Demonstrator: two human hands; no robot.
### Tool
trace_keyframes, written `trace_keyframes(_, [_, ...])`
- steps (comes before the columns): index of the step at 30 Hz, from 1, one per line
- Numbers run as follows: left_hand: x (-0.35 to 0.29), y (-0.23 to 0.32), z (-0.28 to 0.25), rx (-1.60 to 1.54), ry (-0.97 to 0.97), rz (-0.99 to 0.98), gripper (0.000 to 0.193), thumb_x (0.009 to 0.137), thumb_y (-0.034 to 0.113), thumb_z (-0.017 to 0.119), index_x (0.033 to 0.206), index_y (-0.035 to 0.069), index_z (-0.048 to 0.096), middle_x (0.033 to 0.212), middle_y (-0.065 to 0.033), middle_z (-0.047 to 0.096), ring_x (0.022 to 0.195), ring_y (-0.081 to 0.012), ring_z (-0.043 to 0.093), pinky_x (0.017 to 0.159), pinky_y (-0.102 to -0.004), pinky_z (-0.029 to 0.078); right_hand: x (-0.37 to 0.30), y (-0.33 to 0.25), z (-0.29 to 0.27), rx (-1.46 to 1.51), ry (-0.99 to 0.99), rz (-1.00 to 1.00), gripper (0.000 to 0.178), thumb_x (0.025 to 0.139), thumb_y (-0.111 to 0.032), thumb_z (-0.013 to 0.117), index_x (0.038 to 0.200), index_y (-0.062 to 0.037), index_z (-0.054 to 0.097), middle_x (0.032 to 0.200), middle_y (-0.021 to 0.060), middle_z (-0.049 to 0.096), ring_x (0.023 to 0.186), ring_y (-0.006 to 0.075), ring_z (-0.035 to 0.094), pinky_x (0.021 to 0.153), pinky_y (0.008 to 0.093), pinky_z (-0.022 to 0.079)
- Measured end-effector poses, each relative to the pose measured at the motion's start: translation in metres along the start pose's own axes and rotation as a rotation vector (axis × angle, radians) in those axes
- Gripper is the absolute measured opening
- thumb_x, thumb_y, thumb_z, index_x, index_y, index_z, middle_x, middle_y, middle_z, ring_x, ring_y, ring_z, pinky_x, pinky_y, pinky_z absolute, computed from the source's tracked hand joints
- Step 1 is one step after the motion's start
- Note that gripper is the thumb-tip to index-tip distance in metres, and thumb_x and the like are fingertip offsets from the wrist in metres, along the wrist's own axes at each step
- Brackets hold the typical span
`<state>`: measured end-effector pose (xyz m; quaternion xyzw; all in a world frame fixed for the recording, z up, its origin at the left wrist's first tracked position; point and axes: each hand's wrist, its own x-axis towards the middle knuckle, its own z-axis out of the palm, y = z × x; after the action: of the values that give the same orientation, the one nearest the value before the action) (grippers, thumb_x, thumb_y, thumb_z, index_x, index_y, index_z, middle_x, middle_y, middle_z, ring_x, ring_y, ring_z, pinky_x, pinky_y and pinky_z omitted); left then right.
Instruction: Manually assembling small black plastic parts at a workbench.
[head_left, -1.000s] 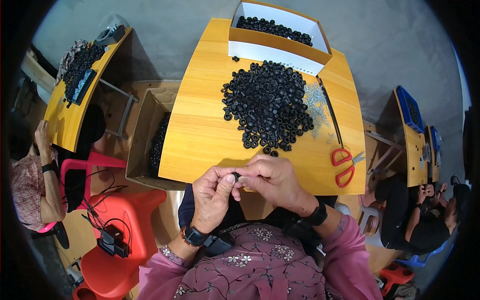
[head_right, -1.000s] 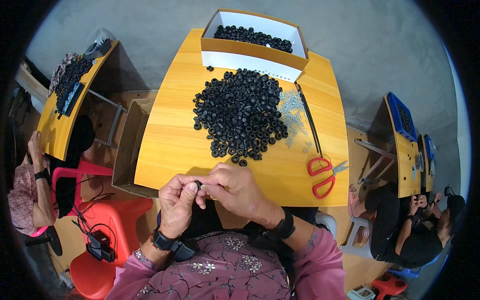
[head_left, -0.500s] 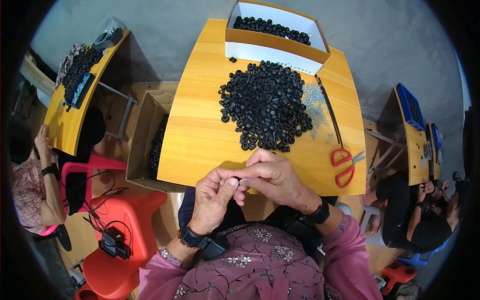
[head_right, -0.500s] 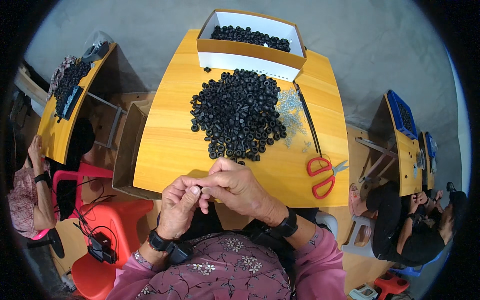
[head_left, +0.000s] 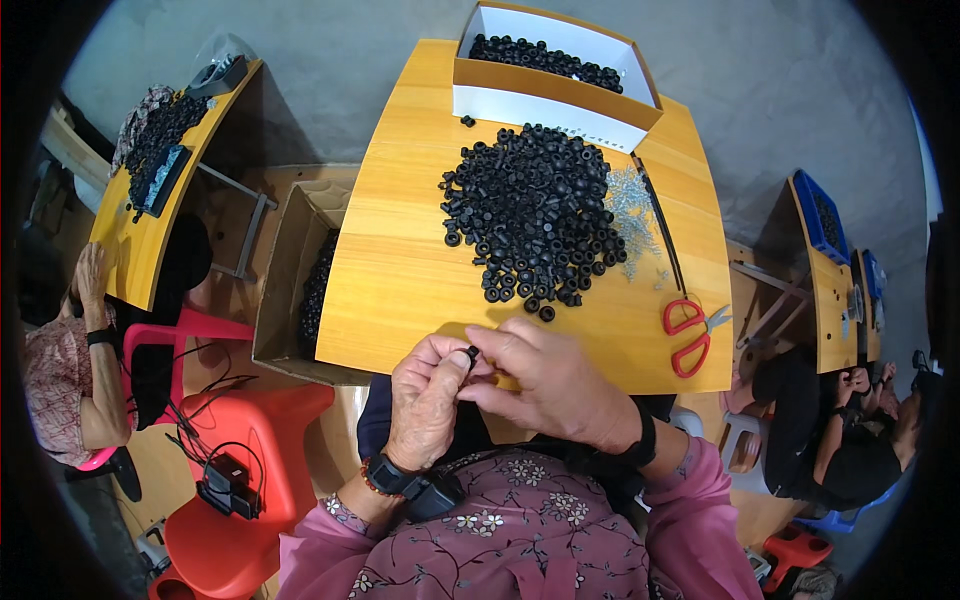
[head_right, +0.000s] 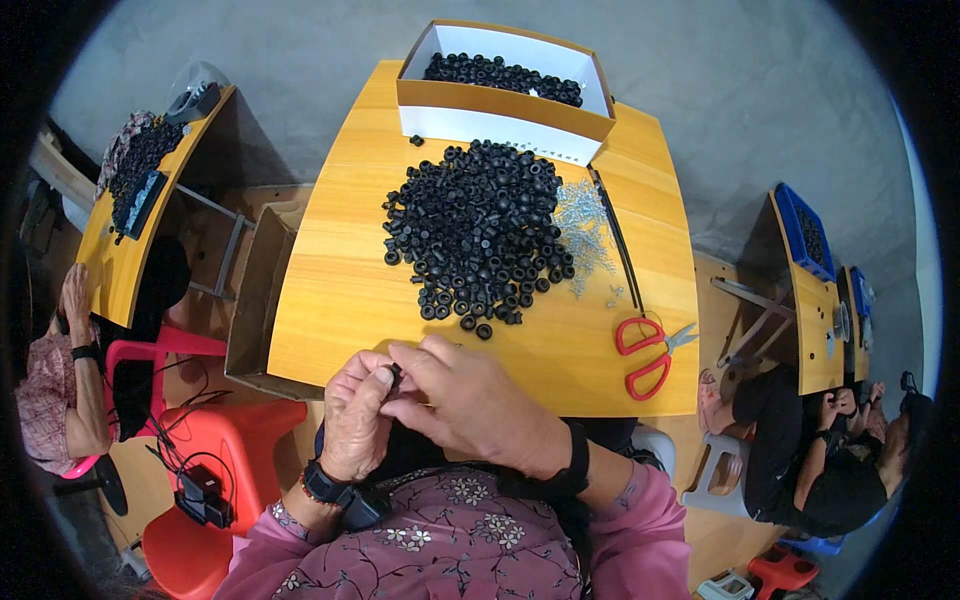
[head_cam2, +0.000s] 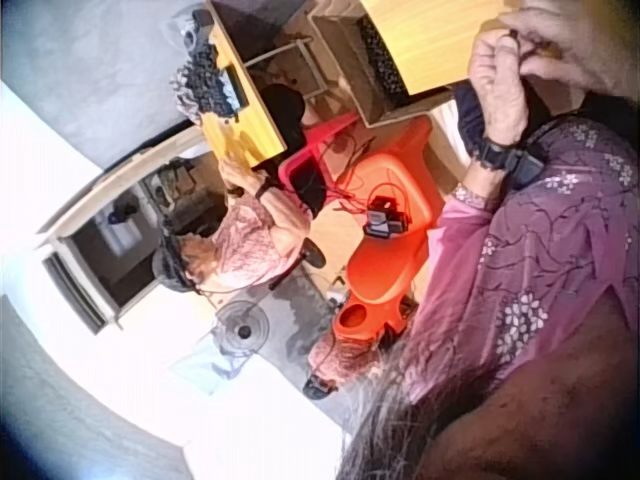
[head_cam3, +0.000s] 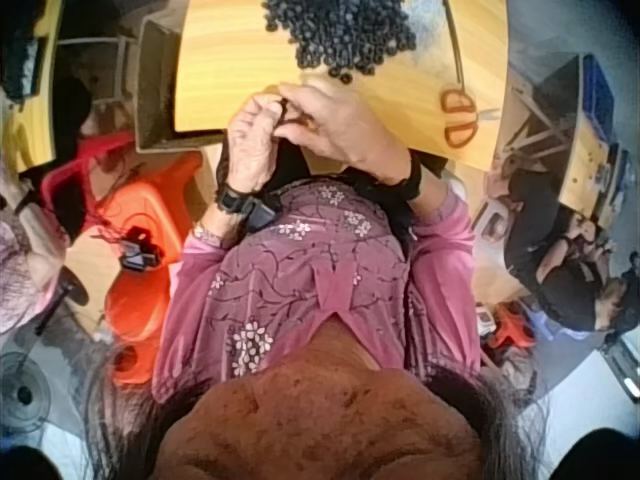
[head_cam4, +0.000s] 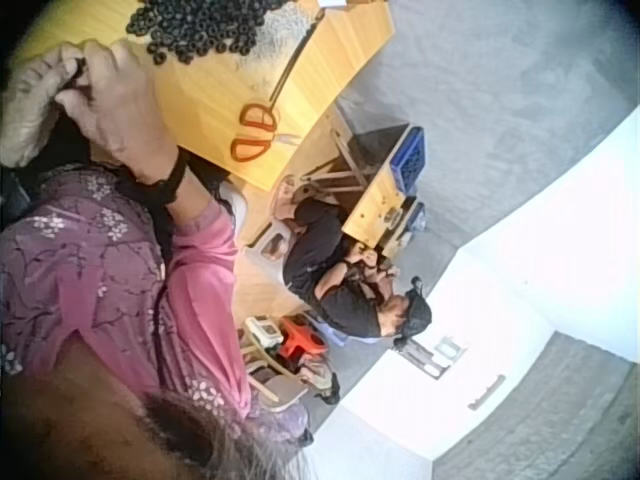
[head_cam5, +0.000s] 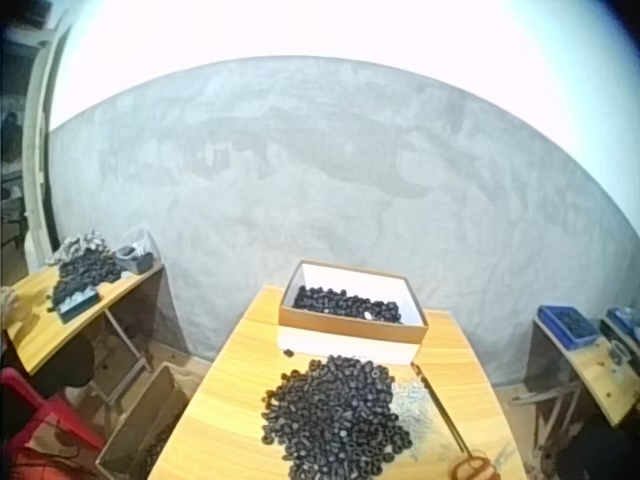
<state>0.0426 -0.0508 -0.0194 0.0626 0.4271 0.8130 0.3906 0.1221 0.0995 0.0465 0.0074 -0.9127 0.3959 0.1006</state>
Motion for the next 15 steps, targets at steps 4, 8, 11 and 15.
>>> trace_keyframes(4, [0.000,-0.002,-0.001,0.021,-0.014,-0.006,0.011,0.101,0.009,0.055,0.102,-0.001,0.061,0.093,-0.0066,0.067,0.079,-0.0107,0.063,0.077,-0.0260,0.053,0.002,-0.002,0.008,-0.216,-0.023,-0.029,0.034,0.089,-0.016,0.069,0.113,0.0034,0.055,0.094,0.0172,0.057,0.088,0.0352,0.063,0.071,0.0431,0.052])
trace_keyframes(8, [0.001,-0.002,-0.004,0.015,-0.019,-0.013,0.012,0.101,0.010,0.056,0.100,-0.001,0.062,0.091,-0.0067,0.068,0.078,-0.0126,0.064,0.078,-0.0285,0.055,0.003,-0.001,0.009,-0.248,-0.059,-0.047,0.023,0.090,-0.015,0.066,0.102,0.0010,0.054,0.092,0.0162,0.054,0.086,0.0345,0.062,0.069,0.0436,0.051])
trace_keyframes(11, [0.002,-0.002,-0.007,0.019,-0.036,-0.023,0.014,0.101,0.011,0.057,0.100,-0.002,0.063,0.090,-0.0069,0.068,0.079,-0.0135,0.066,0.078,-0.0300,0.056,0.001,0.001,0.012,-0.265,-0.047,-0.045,0.022,0.089,-0.015,0.066,0.102,-0.0004,0.054,0.092,0.0153,0.055,0.086,0.0341,0.062,0.068,0.0429,0.051])
trace_keyframes(15, [0.003,-0.003,-0.012,-0.002,-0.070,-0.037,0.016,0.101,0.012,0.058,0.103,-0.003,0.063,0.091,-0.0076,0.069,0.080,-0.0146,0.067,0.079,-0.0311,0.056,0.000,0.003,0.013,-0.296,-0.004,-0.035,0.028,0.089,-0.018,0.067,0.108,-0.0016,0.055,0.092,0.0124,0.055,0.083,0.0312,0.064,0.066,0.0406,0.052])
